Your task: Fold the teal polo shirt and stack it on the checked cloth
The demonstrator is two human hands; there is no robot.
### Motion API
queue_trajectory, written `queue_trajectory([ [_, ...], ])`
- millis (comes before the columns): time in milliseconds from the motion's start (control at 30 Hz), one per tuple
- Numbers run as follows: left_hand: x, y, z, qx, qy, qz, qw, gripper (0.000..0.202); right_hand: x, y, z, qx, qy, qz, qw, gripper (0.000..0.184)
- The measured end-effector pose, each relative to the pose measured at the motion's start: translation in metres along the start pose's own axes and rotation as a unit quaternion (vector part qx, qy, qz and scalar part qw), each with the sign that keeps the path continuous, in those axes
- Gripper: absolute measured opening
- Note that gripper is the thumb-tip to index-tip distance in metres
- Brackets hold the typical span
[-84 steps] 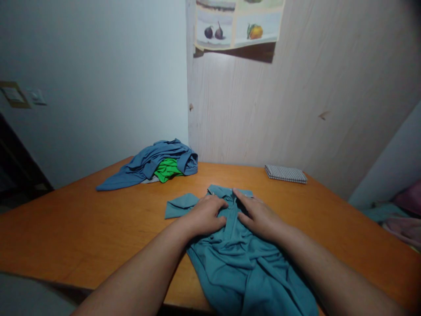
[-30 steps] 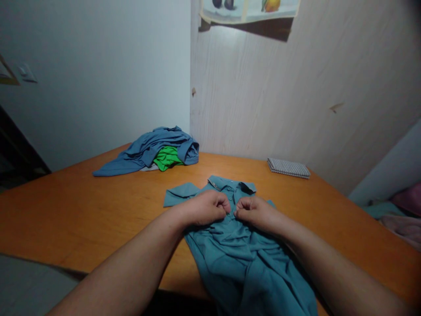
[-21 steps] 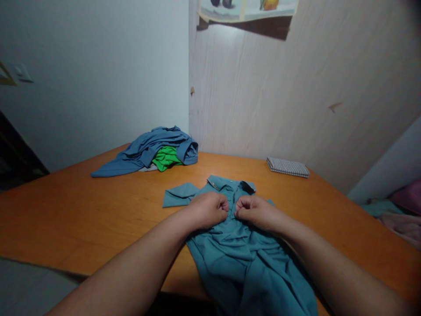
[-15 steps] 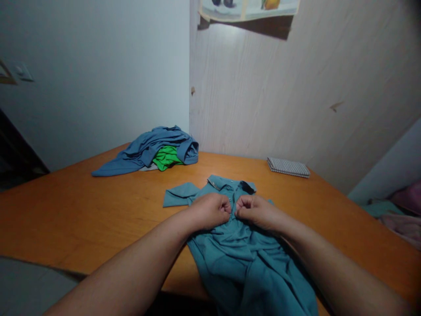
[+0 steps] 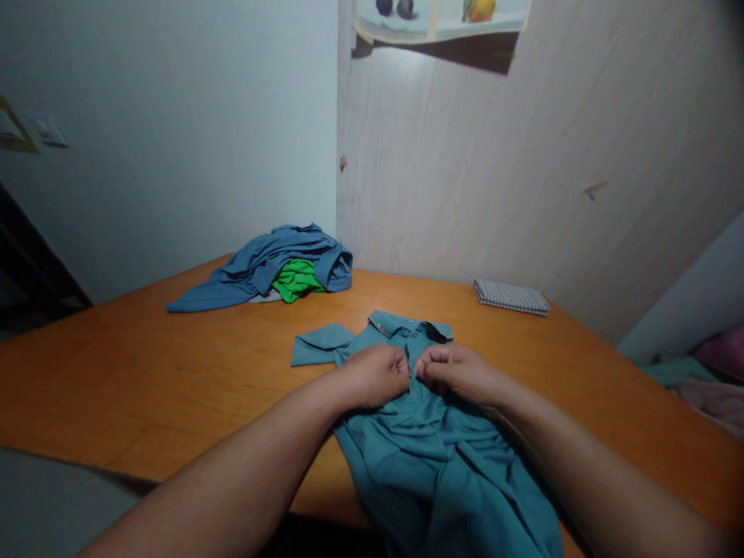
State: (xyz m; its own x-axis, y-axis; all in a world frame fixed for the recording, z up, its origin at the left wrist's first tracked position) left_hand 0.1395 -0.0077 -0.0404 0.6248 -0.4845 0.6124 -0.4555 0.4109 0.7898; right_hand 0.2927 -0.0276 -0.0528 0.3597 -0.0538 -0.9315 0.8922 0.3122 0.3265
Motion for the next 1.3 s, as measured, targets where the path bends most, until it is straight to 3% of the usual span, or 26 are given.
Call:
queue_trajectory([
  [233, 0.004, 0.007, 0.001, 0.019, -0.062, 0.077, 0.995, 0.007, -0.004, 0.007, 0.003, 0.003, 0.03, -0.009, 1.0, 0.016],
  [467, 0.01, 0.01, 0.005, -0.001, -0.061, 0.157, 0.986, 0.009, -0.011, 0.008, 0.007, 0.002, 0.056, -0.014, 0.998, 0.021],
  [767, 0.01, 0.012, 0.004, 0.07, -0.138, 0.058, 0.986, 0.007, -0.015, 0.009, 0.008, 0.023, 0.11, 0.038, 0.993, 0.031],
  [1033, 0.009, 0.011, 0.004, 0.044, -0.088, 0.182, 0.978, 0.011, -0.02, 0.008, 0.011, 0.013, 0.122, 0.04, 0.992, 0.025],
  [1300, 0.007, 0.011, 0.003, 0.044, -0.092, 0.188, 0.977, 0.013, -0.019, 0.006, 0.01, 0.031, 0.15, 0.07, 0.986, 0.017],
])
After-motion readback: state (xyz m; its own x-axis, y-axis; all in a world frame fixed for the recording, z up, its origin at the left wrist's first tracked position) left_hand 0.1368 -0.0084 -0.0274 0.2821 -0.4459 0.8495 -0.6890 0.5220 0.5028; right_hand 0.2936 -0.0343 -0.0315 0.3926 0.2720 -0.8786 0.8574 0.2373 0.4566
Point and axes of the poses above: each hand's wrist, its own z-axis away from the middle knuckle, its own y-axis out of the back of the hand, x = y × z, the point moved 5 cm from there along -z, towards the middle knuckle, and after that the axes turned 4 degrees about -x, right-handed, at the moved point
